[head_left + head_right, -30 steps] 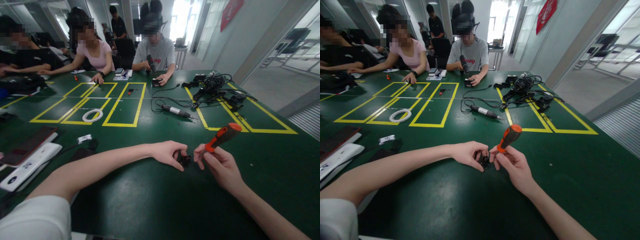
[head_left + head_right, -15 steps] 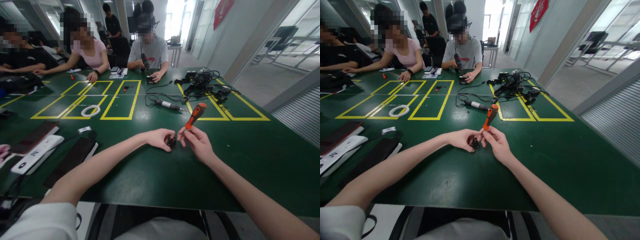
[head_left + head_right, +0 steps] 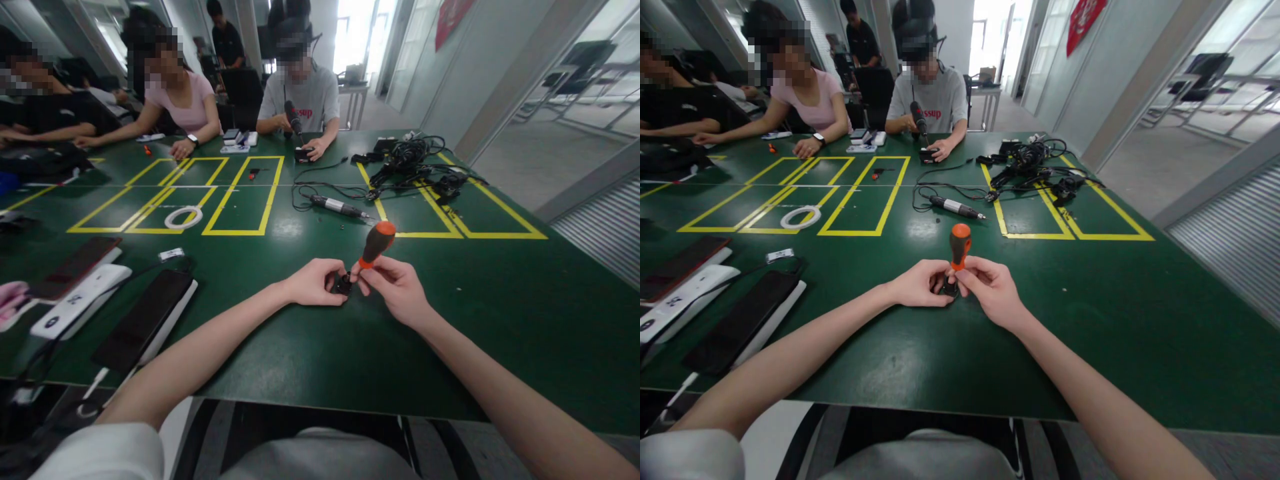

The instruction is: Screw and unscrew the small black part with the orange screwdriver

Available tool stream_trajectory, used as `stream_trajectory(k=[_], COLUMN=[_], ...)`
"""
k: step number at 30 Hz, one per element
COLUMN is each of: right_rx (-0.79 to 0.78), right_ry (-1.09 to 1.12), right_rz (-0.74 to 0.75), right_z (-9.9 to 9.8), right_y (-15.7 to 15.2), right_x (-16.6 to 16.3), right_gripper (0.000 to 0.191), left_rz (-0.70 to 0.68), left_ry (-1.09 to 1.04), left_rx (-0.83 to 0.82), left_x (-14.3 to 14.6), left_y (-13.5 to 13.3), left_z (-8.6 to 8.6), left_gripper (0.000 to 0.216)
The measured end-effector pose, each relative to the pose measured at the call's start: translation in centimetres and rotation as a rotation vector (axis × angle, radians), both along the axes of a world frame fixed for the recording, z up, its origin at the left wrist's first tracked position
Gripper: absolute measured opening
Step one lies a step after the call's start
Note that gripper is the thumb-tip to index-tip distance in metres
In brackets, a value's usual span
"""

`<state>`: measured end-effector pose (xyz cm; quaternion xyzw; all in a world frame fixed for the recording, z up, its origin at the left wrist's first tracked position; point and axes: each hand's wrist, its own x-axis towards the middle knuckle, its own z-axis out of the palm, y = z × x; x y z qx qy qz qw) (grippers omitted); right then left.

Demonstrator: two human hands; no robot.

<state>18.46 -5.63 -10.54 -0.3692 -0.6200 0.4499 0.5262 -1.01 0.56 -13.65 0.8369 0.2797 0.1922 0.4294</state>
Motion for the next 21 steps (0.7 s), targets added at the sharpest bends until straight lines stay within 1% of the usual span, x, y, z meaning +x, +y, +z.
stream_trajectory(k=[4, 7, 10, 14, 17, 21], right_rx=[-0.013, -0.008, 0.0, 0.027, 0.06, 0.119], right_ry=[0.053, 0.056, 0.012, -0.054, -0.088, -0.14], right_rz=[0.006, -0.03, -0.075, -0.147, -0.2, -0.188], right_z=[-0.47, -0.57, -0.55, -0.47, -0.26, 0.24], right_y=[-0.11, -0.14, -0.13, -0.27, -0.58, -0.87], right_x=[-0.09, -0.07, 0.09, 0.24, 0.22, 0.38], right_gripper=[0.039, 0.04, 0.041, 0.032, 0.028, 0.021], left_rz=[-0.025, -0.027, -0.014, -0.008, -0.013, -0.018], left_ry=[0.116, 0.217, 0.29, 0.335, 0.351, 0.368], left_rx=[0.35, 0.493, 0.55, 0.59, 0.599, 0.604], left_x=[0.02, 0.13, 0.33, 0.52, 0.56, 0.58], left_y=[-0.57, -0.86, -1.02, -1.11, -1.06, -0.95], left_z=[0.12, 0.18, 0.19, 0.26, 0.29, 0.3], left_gripper=[0.02, 0.02, 0.023, 0.027, 0.035, 0.04])
